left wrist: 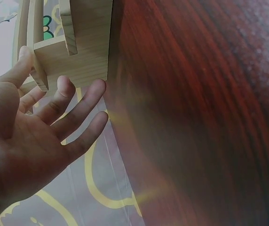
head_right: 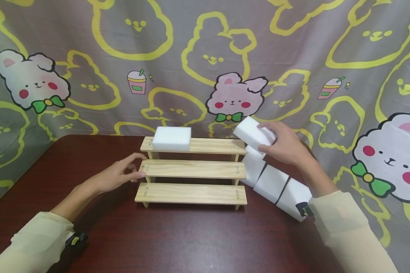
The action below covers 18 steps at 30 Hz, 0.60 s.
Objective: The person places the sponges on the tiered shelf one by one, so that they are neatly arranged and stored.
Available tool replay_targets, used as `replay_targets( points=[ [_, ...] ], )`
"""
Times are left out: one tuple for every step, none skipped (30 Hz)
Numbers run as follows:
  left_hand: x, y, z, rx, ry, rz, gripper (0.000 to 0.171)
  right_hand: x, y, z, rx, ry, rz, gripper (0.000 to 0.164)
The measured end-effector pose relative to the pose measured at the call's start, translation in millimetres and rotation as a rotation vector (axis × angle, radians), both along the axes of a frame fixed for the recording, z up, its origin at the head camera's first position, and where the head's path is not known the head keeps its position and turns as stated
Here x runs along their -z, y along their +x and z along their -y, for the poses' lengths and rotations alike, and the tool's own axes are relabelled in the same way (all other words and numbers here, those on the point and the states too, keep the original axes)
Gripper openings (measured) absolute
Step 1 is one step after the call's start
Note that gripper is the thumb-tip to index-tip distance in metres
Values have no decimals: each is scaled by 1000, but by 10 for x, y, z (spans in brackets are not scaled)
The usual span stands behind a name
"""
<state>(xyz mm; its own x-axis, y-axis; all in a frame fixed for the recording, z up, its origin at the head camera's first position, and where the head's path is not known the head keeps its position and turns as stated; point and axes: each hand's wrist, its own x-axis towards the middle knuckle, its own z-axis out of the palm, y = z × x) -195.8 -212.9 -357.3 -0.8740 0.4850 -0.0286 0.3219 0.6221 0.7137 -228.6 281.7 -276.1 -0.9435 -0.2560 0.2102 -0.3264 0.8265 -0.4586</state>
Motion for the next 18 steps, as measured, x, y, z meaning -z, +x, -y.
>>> replay_targets(
  points=[
    [0,1,0,1,1,-1,50,-5,5,10,-7,-2,-5,56],
    [0,1,-1,1,2,-1,50,-9,11,19,-15,-3,-9,56],
    [-2,2,-4,-1,2,-1,50,-13,17,28,-20,-3,-13,55],
    [1,1,-4,-5,1,0,50,-15,19,37,-28,-4,-17,55],
    [3,0,-4,-5,2,1,50,-16,22,46,-33,-5,-18,55],
    [3,1,-7,-5,4,2,49,-17,26,55,-37,-5,-19,55],
    [5,2,-7,-4,5,1,50,-18,29,63,-41,-5,-19,55],
    [5,3,-9,-6,5,4,50,-18,31,71,-44,-4,-19,55],
    [4,3,-10,-7,4,4,50,-19,33,79,-46,-3,-20,55],
    [6,3,-9,-8,4,5,50,-19,36,88,-48,-2,-19,55],
    [4,5,-9,-1,6,3,50,-19,39,96,-49,-1,-19,56],
    [3,6,-11,-3,6,3,50,-19,41,105,-52,-3,-17,56],
    [5,5,-10,-3,4,3,50,-19,42,112,-58,-4,-19,56],
    [4,5,-12,-5,4,4,50,-19,44,121,-63,-5,-19,56],
    [5,3,-10,-1,6,1,50,-18,46,130,-68,-4,-21,56],
    [7,2,-9,-2,7,2,49,-17,48,139,-75,-4,-22,56],
    [8,-1,-7,-2,5,2,49,-17,50,148,-80,-3,-22,55],
    [10,-3,-9,-8,3,4,49,-17,52,158,-88,-3,-22,55]
  ],
)
